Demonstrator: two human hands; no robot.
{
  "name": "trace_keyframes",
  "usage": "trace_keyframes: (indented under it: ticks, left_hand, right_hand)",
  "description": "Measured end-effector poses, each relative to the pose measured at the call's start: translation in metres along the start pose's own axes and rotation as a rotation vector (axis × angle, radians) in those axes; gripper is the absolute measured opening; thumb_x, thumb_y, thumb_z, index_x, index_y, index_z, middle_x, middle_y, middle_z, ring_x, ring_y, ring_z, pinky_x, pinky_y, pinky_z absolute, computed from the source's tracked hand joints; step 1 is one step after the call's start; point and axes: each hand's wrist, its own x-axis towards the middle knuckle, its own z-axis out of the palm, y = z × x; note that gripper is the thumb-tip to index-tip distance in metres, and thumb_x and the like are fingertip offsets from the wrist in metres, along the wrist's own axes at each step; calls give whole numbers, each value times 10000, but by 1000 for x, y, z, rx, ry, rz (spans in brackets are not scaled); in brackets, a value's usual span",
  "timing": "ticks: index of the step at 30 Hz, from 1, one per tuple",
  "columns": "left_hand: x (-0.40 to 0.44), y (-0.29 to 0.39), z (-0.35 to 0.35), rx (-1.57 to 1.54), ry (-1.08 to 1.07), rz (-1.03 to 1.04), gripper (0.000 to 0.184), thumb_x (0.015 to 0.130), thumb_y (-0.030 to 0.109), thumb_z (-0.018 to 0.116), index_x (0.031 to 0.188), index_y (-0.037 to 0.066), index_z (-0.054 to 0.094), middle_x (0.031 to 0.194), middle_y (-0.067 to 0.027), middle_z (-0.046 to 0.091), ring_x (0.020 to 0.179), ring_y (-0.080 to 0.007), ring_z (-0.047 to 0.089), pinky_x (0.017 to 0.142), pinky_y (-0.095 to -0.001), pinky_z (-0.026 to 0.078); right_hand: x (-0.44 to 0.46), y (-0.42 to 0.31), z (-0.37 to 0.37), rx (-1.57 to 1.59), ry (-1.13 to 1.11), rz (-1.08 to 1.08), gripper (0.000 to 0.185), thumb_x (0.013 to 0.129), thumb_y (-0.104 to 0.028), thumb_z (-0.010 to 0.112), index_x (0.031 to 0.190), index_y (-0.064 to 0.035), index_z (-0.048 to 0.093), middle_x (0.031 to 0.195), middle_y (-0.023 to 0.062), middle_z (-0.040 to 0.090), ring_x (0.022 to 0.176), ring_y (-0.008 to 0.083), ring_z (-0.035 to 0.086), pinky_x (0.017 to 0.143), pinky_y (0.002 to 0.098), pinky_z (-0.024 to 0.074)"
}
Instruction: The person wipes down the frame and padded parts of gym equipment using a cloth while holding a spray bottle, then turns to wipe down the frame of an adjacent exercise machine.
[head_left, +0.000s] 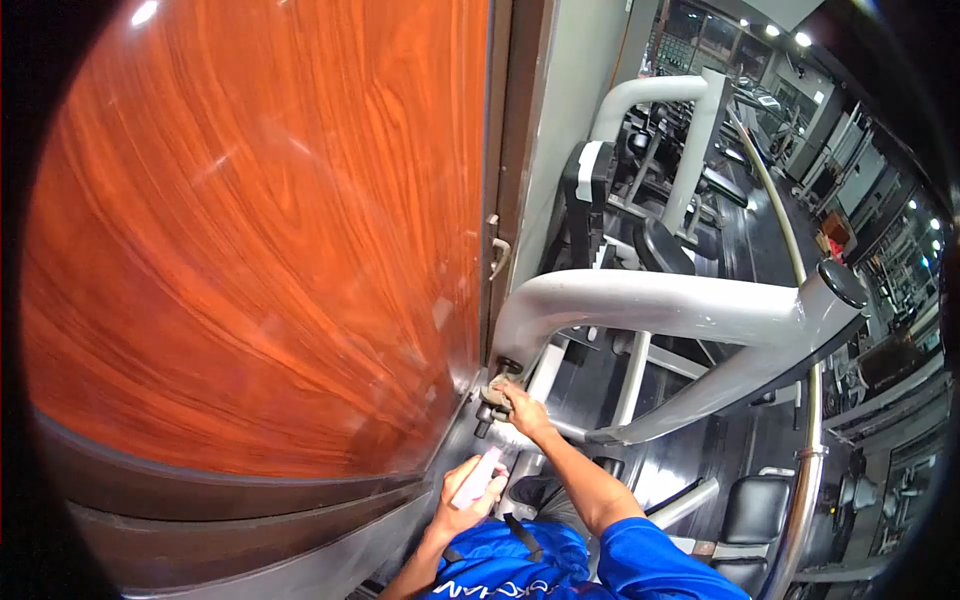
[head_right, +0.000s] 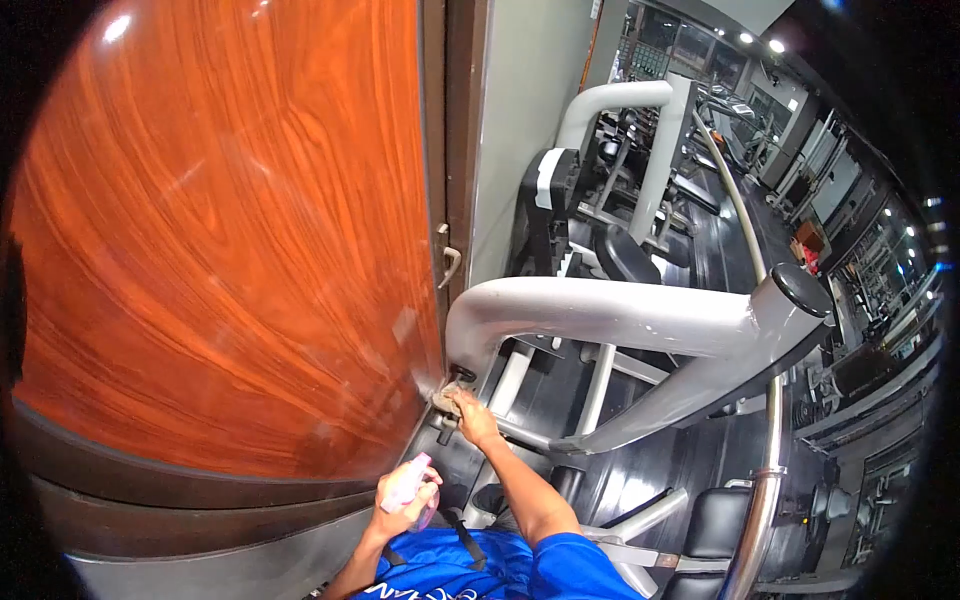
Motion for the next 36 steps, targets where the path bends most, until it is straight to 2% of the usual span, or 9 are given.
trace_keyframes:
  ticks: [3, 8, 10, 16, 20, 25, 28, 32, 36]
  left_hand:
    - [5, -5, 5, -34, -16, -14, 135, 880, 69, 654, 989, -11, 645, 764, -55, 652, 581, -90, 613, 536, -244, 496]
    - [12, -6, 8, -58, -73, -9, 138, 877, 59, 654, 995, -14, 642, 762, -58, 650, 580, -90, 613, 528, -243, 491]
    - [11, 1, 6, 2, -103, -19, 145, 880, 34, 639, 1012, -22, 617, 831, -75, 661, 611, -98, 622, 564, -242, 502]
    - [4, 3, 1, 18, -110, -67, 147, 883, 7, 626, 1025, -22, 600, 855, -82, 665, 626, -99, 624, 572, -242, 507]
    - [-1, -5, -5, 11, -64, -96, 231, 886, 8, 631, 1109, -27, 579, 887, -92, 668, 644, -99, 624, 583, -244, 513]
    - [4, -9, -7, -7, -72, -96, 311, 887, 10, 637, 1183, -27, 551, 936, -104, 669, 659, -101, 623, 602, -246, 518]
    - [12, -4, -3, -31, -98, -84, 299, 887, 14, 640, 1171, -28, 556, 933, -106, 670, 655, -102, 622, 608, -246, 517]
    - [21, 6, 6, -74, -88, -85, 201, 882, 60, 664, 1068, -2, 615, 846, -65, 671, 618, -88, 623, 560, -236, 506]
    - [25, 3, 15, -104, -110, -55, 153, 878, 77, 677, 1014, 16, 643, 811, -43, 674, 599, -77, 625, 533, -230, 500]
  right_hand:
    - [-9, 1, -1, 361, -24, 250, 577, 777, 45, 428, 1318, -144, 494, 1219, 225, 607, 1177, 402, 547, 984, 452, 447]
    - [5, -23, -16, 470, 293, 328, 496, 859, 23, 425, 1324, -132, 502, 1228, 174, 628, 1174, 345, 582, 989, 397, 450]
    - [18, -29, -24, 389, 382, 89, 568, 781, 71, 428, 1311, -114, 515, 1273, 181, 595, 1231, 332, 534, 1049, 388, 399]
    - [16, -16, 35, -85, 53, -80, 587, 718, 76, 545, 1260, -148, 571, 1458, 178, 407, 1355, 422, 351, 1114, 439, 349]
    - [-33, -39, 55, 47, -6, -78, 547, 719, 19, 585, 1239, -149, 571, 1496, 165, 367, 1398, 397, 301, 1107, 436, 362]
    - [-68, -45, 47, 327, -36, -124, 483, 817, -102, 584, 1296, -154, 554, 1397, 161, 504, 1321, 349, 451, 1081, 408, 387]
    - [-81, -60, 16, 786, -42, 245, 409, 885, -116, 559, 1294, -102, 554, 1298, 149, 592, 1221, 293, 554, 1021, 376, 433]
    - [-103, -49, -8, 826, 240, 554, 398, 918, -58, 527, 1314, -10, 522, 1260, 148, 610, 1173, 220, 564, 1020, 335, 411]
    - [-116, -32, -67, 945, 799, 437, 367, 916, -97, 545, 1246, 63, 551, 1241, 149, 599, 1171, 246, 543, 1024, 337, 387]
